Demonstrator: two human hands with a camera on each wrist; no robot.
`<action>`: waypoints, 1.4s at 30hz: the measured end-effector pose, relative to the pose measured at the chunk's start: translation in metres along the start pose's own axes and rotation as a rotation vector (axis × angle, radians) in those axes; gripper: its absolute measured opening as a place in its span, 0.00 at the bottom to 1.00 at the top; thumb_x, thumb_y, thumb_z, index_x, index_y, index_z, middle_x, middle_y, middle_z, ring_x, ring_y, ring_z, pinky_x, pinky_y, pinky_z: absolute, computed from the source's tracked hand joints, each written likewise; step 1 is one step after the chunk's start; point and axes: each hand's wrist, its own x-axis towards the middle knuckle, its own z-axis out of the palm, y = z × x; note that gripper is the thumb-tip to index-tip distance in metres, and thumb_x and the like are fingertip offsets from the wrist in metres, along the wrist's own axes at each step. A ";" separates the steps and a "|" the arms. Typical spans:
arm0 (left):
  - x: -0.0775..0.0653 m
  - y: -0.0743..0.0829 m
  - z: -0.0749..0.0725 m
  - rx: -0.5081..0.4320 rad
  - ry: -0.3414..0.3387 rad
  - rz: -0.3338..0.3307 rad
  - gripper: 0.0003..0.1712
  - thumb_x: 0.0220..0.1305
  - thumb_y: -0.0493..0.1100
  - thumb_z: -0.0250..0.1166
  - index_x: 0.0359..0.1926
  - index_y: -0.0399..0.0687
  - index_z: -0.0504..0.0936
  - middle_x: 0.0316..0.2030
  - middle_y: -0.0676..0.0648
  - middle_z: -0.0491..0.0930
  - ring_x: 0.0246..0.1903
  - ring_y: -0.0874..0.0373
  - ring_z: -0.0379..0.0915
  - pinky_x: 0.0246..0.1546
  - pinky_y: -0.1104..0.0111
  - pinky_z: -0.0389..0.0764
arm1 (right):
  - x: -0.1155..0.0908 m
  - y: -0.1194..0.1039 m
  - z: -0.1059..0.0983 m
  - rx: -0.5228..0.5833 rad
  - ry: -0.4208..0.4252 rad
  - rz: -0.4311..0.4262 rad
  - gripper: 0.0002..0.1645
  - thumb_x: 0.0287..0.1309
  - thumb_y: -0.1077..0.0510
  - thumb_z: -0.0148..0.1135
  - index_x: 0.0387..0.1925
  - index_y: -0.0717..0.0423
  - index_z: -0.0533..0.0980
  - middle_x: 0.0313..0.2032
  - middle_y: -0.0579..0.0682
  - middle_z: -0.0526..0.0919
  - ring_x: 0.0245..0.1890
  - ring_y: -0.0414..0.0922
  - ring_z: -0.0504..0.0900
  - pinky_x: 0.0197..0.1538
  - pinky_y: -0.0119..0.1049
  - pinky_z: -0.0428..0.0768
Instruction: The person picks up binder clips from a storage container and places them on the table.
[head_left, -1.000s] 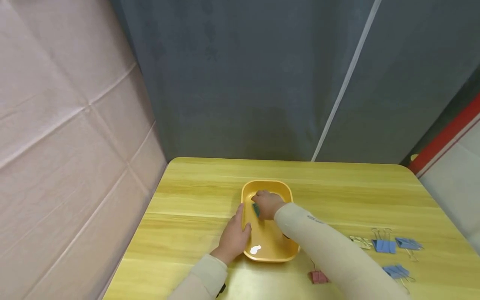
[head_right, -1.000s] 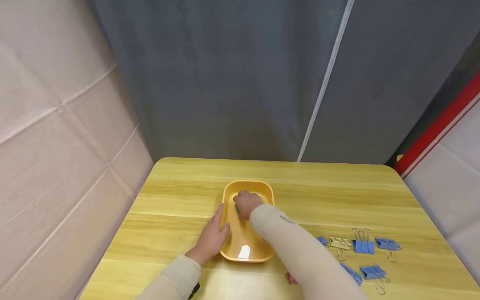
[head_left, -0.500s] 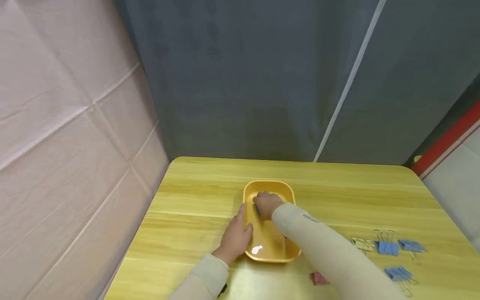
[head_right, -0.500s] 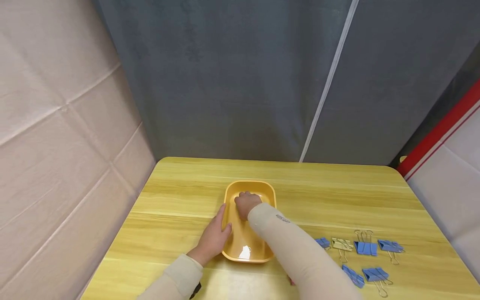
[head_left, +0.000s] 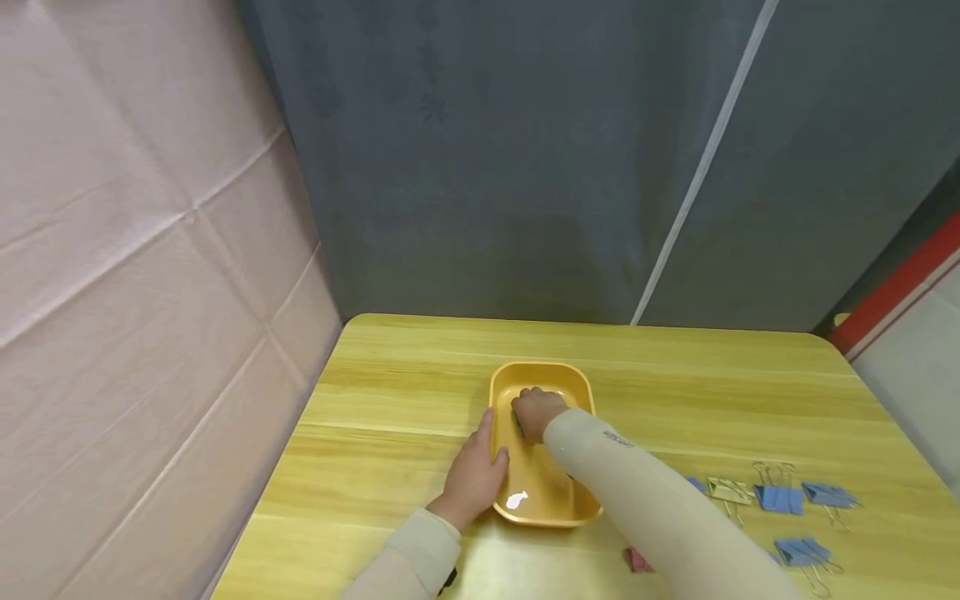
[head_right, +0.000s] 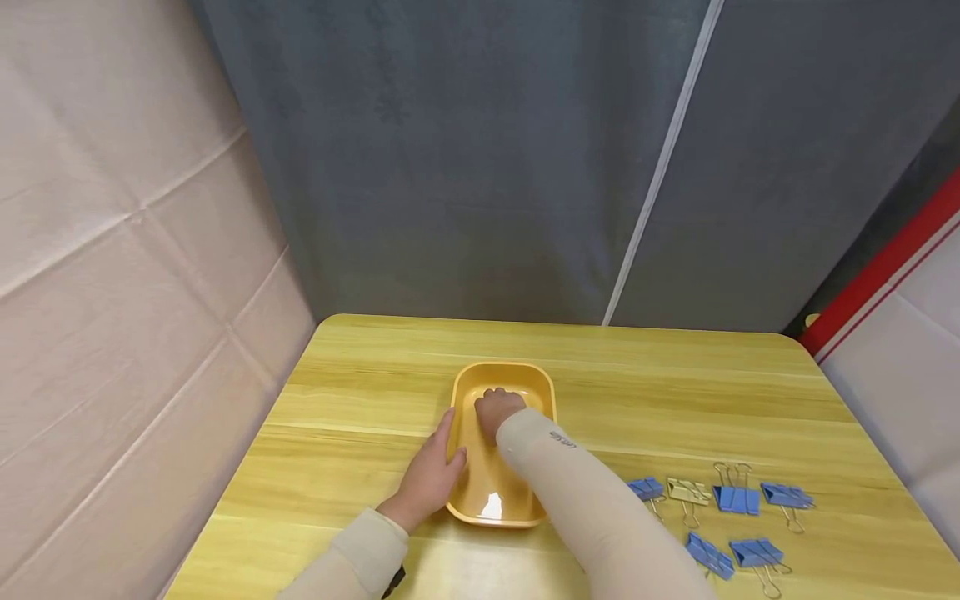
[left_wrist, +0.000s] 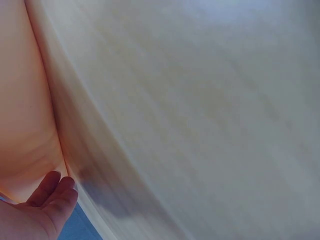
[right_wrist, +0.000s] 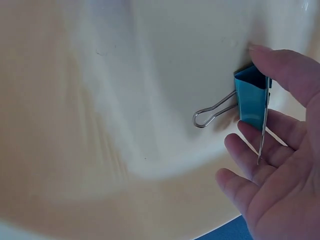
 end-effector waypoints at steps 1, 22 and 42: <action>0.000 0.000 0.000 -0.001 0.001 0.003 0.37 0.64 0.49 0.50 0.70 0.52 0.44 0.59 0.36 0.65 0.56 0.43 0.63 0.54 0.51 0.67 | 0.000 0.000 0.001 0.005 0.001 0.002 0.21 0.43 0.58 0.68 0.42 0.52 0.75 0.39 0.49 0.75 0.41 0.46 0.73 0.41 0.41 0.77; -0.003 0.002 -0.001 0.000 -0.011 0.021 0.37 0.65 0.49 0.49 0.70 0.54 0.43 0.59 0.37 0.65 0.56 0.43 0.63 0.53 0.51 0.68 | -0.005 0.001 -0.004 0.044 -0.005 -0.005 0.18 0.43 0.59 0.68 0.40 0.54 0.76 0.37 0.50 0.75 0.39 0.47 0.75 0.40 0.39 0.78; -0.003 -0.002 -0.005 0.018 0.002 -0.003 0.37 0.64 0.50 0.50 0.70 0.53 0.43 0.58 0.36 0.66 0.55 0.42 0.64 0.51 0.50 0.69 | -0.010 -0.005 -0.025 0.208 0.058 -0.055 0.11 0.41 0.57 0.67 0.26 0.51 0.71 0.27 0.46 0.69 0.26 0.43 0.68 0.27 0.35 0.71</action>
